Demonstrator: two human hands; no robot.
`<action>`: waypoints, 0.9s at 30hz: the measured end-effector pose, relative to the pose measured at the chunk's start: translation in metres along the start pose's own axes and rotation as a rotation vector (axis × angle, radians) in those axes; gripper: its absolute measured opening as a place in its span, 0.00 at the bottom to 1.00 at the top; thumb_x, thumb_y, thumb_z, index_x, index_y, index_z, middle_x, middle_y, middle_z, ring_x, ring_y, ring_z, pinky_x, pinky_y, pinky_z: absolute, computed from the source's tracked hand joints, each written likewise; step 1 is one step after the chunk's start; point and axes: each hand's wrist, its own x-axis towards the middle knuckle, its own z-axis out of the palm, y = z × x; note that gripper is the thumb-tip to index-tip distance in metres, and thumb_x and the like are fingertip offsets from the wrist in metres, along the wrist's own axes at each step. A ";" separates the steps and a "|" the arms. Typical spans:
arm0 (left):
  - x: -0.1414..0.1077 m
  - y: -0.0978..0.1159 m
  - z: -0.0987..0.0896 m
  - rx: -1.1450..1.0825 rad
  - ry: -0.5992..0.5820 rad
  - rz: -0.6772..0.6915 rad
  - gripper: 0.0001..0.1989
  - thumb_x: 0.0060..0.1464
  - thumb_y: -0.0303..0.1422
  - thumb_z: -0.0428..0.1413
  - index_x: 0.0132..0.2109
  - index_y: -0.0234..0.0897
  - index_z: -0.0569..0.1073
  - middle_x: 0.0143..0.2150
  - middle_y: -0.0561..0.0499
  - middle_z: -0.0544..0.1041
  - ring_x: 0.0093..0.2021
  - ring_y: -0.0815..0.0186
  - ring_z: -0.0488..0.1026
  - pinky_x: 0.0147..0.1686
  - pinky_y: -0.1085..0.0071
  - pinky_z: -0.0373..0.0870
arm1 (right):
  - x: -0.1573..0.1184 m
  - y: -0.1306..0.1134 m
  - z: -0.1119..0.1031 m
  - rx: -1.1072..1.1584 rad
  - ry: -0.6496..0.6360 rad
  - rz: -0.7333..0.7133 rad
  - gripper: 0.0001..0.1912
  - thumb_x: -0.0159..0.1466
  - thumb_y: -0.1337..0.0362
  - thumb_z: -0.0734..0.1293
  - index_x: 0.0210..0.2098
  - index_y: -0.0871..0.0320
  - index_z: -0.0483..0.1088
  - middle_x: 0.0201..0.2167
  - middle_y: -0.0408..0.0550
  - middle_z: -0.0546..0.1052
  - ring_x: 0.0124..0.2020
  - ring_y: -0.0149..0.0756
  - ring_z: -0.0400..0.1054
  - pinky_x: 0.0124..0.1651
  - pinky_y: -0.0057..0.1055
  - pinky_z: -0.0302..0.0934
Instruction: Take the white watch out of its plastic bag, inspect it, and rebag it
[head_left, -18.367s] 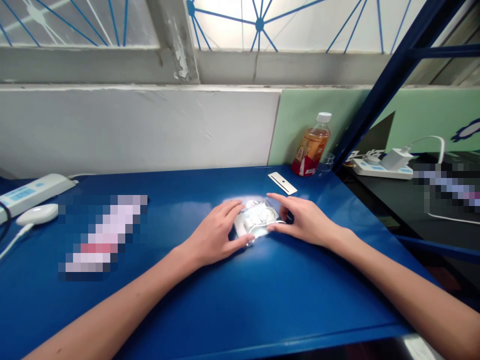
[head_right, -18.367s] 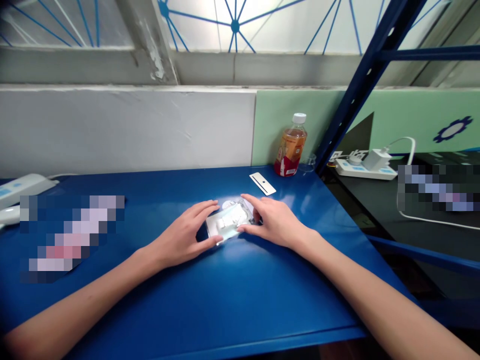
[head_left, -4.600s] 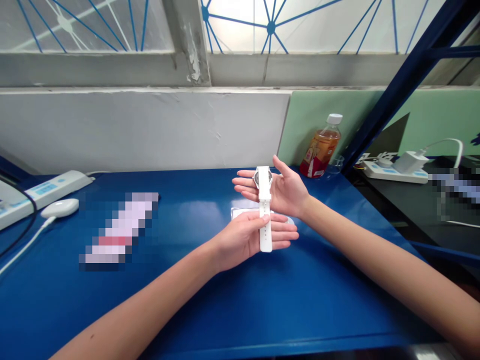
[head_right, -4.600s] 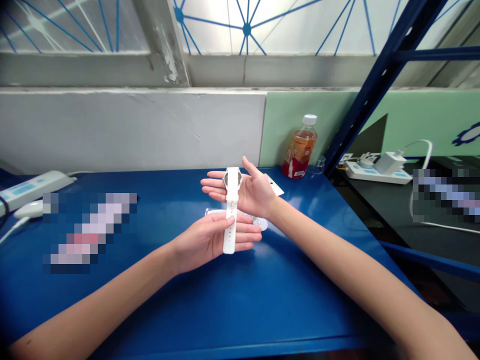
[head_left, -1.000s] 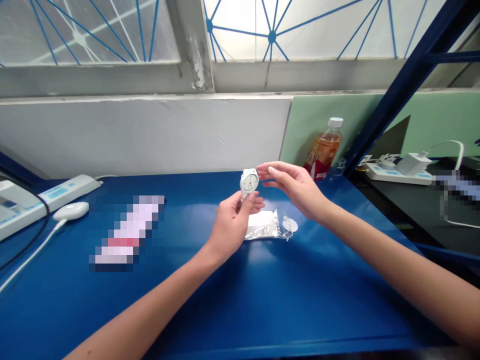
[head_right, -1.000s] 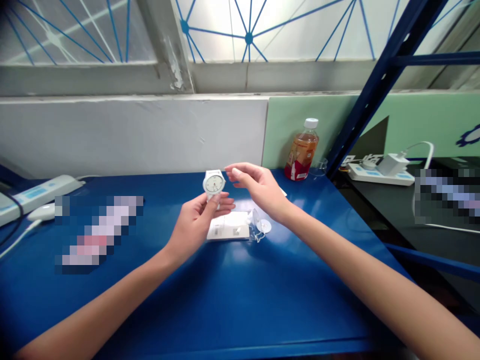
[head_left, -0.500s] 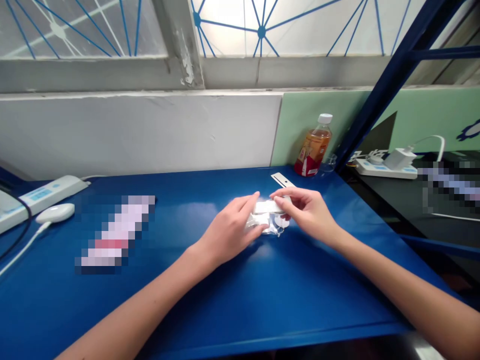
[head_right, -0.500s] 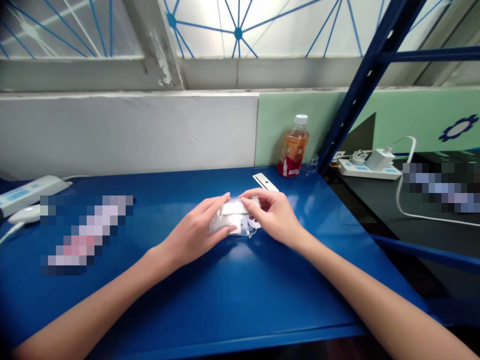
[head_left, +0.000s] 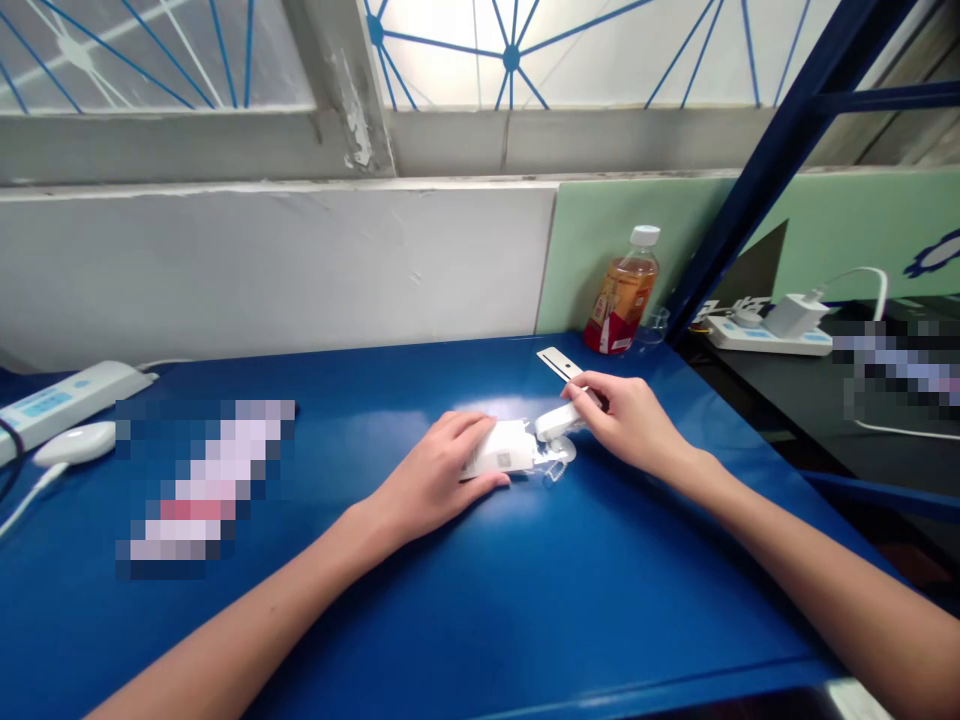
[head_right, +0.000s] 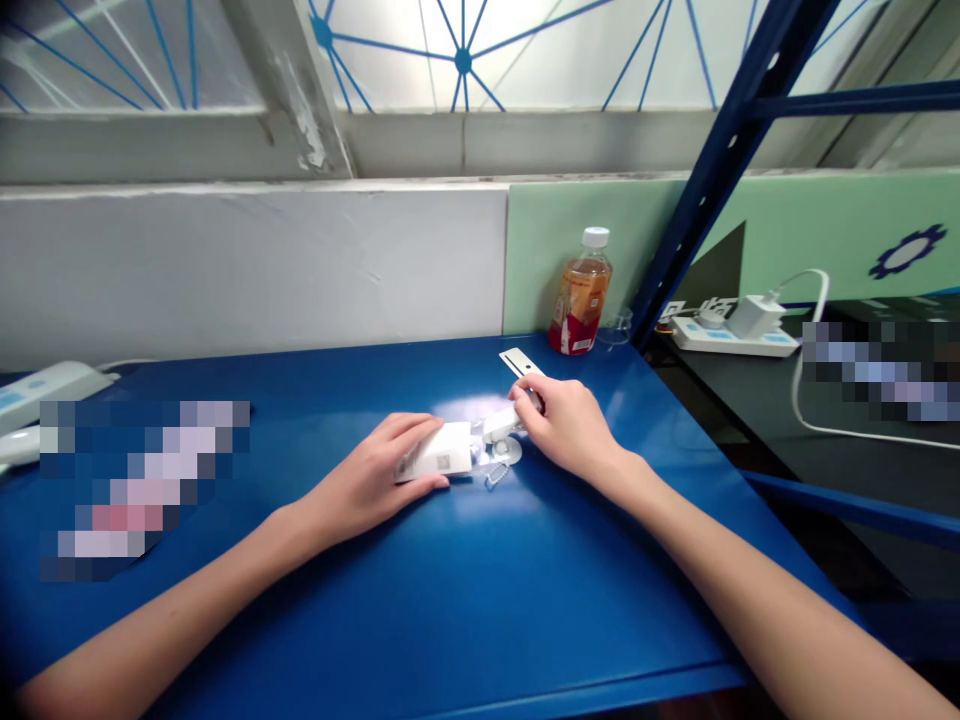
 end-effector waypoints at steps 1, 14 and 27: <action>0.000 0.000 0.001 -0.007 0.015 0.004 0.26 0.60 0.41 0.60 0.61 0.38 0.66 0.58 0.40 0.71 0.58 0.52 0.68 0.56 0.52 0.67 | 0.001 0.001 0.000 0.026 -0.021 0.001 0.11 0.65 0.61 0.61 0.32 0.57 0.73 0.20 0.43 0.72 0.21 0.33 0.60 0.26 0.31 0.50; -0.001 0.001 0.004 0.002 0.060 -0.001 0.26 0.58 0.39 0.62 0.60 0.35 0.67 0.57 0.39 0.71 0.57 0.52 0.68 0.55 0.54 0.68 | -0.012 -0.005 0.021 -0.266 -0.125 -0.052 0.16 0.69 0.55 0.59 0.46 0.57 0.73 0.25 0.48 0.77 0.27 0.42 0.71 0.28 0.33 0.54; -0.001 -0.004 -0.007 0.008 0.030 -0.042 0.26 0.59 0.43 0.60 0.60 0.37 0.68 0.58 0.39 0.71 0.57 0.50 0.69 0.55 0.52 0.69 | 0.003 0.012 -0.017 -0.116 -0.356 -0.530 0.14 0.68 0.59 0.65 0.50 0.54 0.78 0.49 0.52 0.80 0.47 0.47 0.75 0.49 0.43 0.69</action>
